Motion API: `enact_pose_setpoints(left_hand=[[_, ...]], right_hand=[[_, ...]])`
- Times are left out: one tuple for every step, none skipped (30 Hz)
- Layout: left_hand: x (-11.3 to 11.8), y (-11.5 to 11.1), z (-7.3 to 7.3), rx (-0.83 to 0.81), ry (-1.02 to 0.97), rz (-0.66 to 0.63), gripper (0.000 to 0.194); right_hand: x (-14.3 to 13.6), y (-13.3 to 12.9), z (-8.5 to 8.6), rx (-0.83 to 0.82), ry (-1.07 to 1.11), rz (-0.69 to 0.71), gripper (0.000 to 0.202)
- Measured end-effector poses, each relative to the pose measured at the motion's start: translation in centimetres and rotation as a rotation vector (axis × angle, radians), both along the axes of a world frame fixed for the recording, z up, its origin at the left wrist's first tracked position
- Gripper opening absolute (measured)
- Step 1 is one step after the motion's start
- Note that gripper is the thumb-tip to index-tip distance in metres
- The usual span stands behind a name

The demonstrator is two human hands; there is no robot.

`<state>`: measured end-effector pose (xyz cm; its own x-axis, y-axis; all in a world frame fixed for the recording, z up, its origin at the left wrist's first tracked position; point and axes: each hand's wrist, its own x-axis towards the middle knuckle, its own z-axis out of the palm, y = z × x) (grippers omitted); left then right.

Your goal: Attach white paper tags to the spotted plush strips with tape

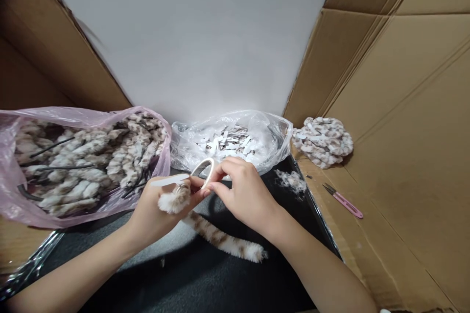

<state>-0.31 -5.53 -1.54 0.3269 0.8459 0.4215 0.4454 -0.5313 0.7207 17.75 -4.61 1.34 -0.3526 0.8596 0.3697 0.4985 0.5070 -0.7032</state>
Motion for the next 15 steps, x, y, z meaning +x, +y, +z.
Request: enact_pose_setpoints(left_hand=[[0.07, -0.04, 0.16, 0.002, 0.004, 0.000, 0.014], [0.12, -0.08, 0.27, 0.005, 0.008, 0.001, 0.015], [0.15, -0.11, 0.34, 0.007, 0.013, 0.001, 0.015], [0.15, -0.13, 0.37, 0.008, 0.016, 0.000, 0.015], [0.14, -0.12, 0.36, 0.007, 0.018, -0.002, 0.016], [0.12, -0.10, 0.33, 0.005, 0.020, -0.005, 0.016], [0.07, -0.07, 0.29, 0.002, 0.022, -0.010, 0.017], [0.02, -0.03, 0.26, 0.001, 0.026, -0.018, 0.016], [-0.03, 0.02, 0.23, 0.003, 0.031, -0.027, 0.016], [-0.09, 0.06, 0.22, 0.006, 0.038, -0.037, 0.017], [-0.16, 0.10, 0.22, 0.009, 0.048, -0.048, 0.018], [-0.22, 0.14, 0.23, 0.009, 0.060, -0.059, 0.018], [-0.27, 0.17, 0.24, 0.007, 0.073, -0.066, 0.019], [-0.32, 0.19, 0.24, 0.002, 0.089, -0.068, 0.020], [-0.36, 0.22, 0.24, -0.006, 0.108, -0.066, 0.020]], right_hand=[[0.07, 0.06, -0.01, 0.025, 0.016, -0.007, 0.018], [0.11, 0.10, -0.03, 0.049, 0.029, -0.013, 0.021], [0.13, 0.11, -0.07, 0.069, 0.037, -0.014, 0.023], [0.13, 0.10, -0.13, 0.079, 0.038, -0.010, 0.023], [0.12, 0.08, -0.18, 0.084, 0.034, -0.002, 0.023], [0.10, 0.05, -0.24, 0.087, 0.028, 0.004, 0.022], [0.09, 0.01, -0.29, 0.093, 0.022, 0.005, 0.021], [0.10, -0.01, -0.32, 0.099, 0.015, 0.004, 0.021], [0.13, -0.03, -0.36, 0.105, 0.007, 0.006, 0.021], [0.18, -0.02, -0.38, 0.110, 0.000, 0.014, 0.021], [0.25, 0.00, -0.41, 0.115, -0.009, 0.026, 0.021], [0.33, 0.05, -0.45, 0.120, -0.020, 0.042, 0.021], [0.41, 0.11, -0.51, 0.126, -0.034, 0.062, 0.021], [0.48, 0.17, -0.57, 0.131, -0.051, 0.086, 0.021], [0.53, 0.24, -0.66, 0.137, -0.070, 0.110, 0.021]])
